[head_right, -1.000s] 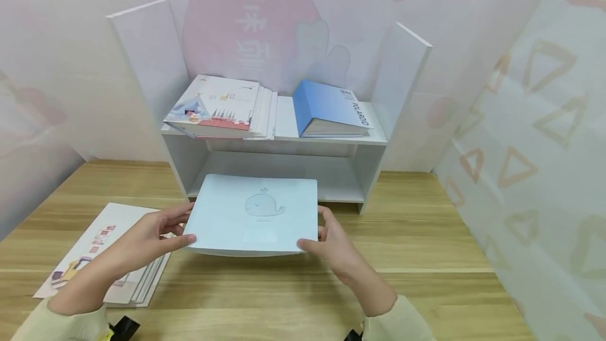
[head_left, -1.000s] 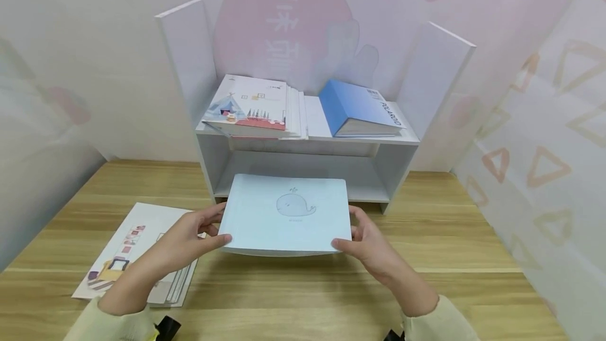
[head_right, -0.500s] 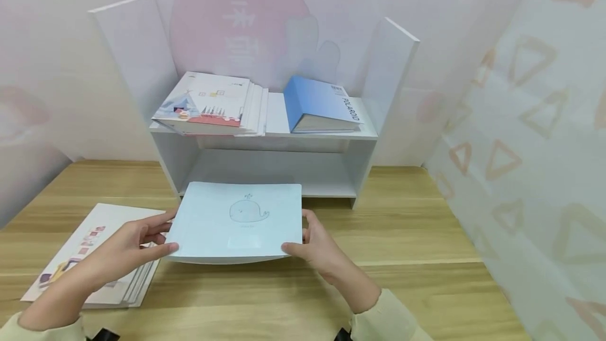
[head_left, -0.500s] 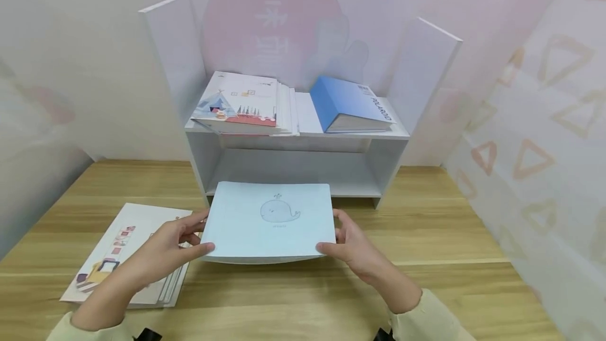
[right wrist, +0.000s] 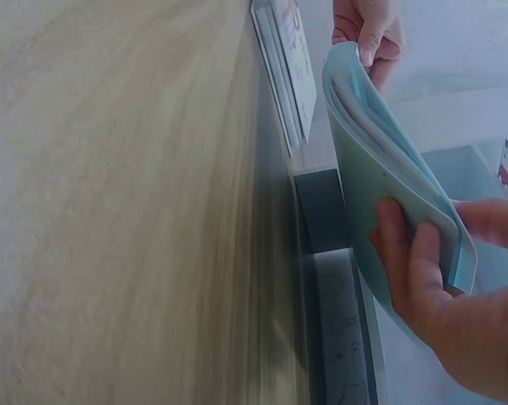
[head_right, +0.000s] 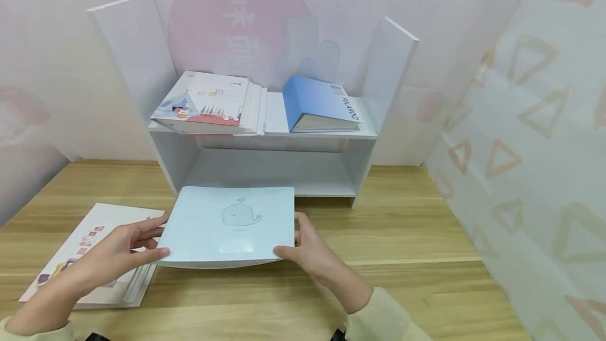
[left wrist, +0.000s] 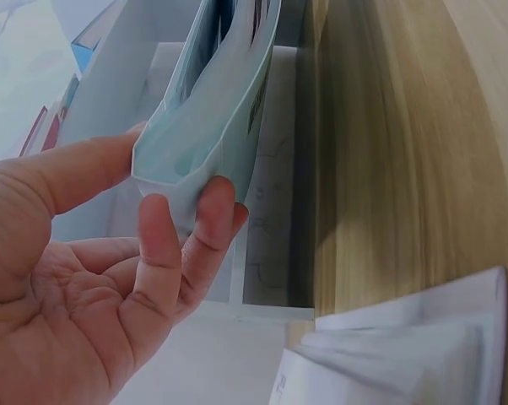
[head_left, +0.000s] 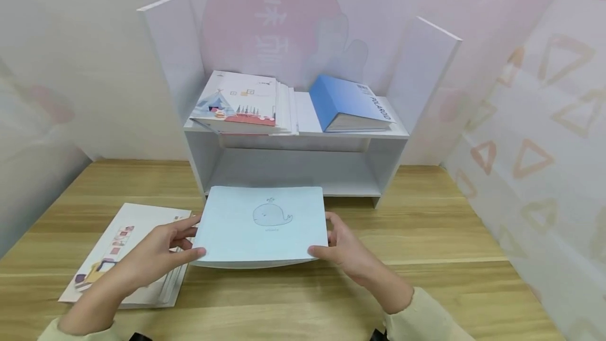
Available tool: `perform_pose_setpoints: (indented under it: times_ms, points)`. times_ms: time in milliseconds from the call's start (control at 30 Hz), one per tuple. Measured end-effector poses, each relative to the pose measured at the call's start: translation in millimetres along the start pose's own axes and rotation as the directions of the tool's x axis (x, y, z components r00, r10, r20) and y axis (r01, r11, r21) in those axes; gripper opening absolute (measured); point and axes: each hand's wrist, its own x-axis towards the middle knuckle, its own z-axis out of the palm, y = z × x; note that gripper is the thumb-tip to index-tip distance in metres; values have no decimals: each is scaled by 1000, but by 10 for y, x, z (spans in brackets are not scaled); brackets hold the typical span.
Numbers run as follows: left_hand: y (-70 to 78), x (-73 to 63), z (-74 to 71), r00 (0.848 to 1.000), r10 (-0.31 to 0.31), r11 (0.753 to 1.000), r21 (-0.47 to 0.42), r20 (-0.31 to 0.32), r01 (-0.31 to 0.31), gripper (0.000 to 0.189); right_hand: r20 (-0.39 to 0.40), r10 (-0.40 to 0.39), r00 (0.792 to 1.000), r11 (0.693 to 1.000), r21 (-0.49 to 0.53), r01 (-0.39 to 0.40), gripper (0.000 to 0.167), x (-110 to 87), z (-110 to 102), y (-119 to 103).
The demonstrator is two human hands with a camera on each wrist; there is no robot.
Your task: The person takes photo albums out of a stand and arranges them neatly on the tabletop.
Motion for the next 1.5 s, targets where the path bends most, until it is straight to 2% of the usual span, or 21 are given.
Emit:
perform_pose_setpoints:
  times_ms: [233,700,1000,1167,1500]
  points:
    - [-64,-56,-29,1000,-28,1000,15,13,28,75,-1,10,1000,1000,-17,-10,71,17,91,2]
    - [-228,-170,-49,999,-1,999,38,34,-1,72,14,40,999,999,5,-40,71,60,260,56]
    - [-272,-214,-58,999,0,1000,18,51,-1,72,16,44,999,999,0,-44,68,56,326,104]
    - [-286,-221,-72,996,1,1000,4,86,-2,73,18,49,999,999,3,-50,69,52,356,131]
    - [-300,-228,-69,995,-9,999,32,101,6,75,38,52,998,999,11,-52,68,64,373,177]
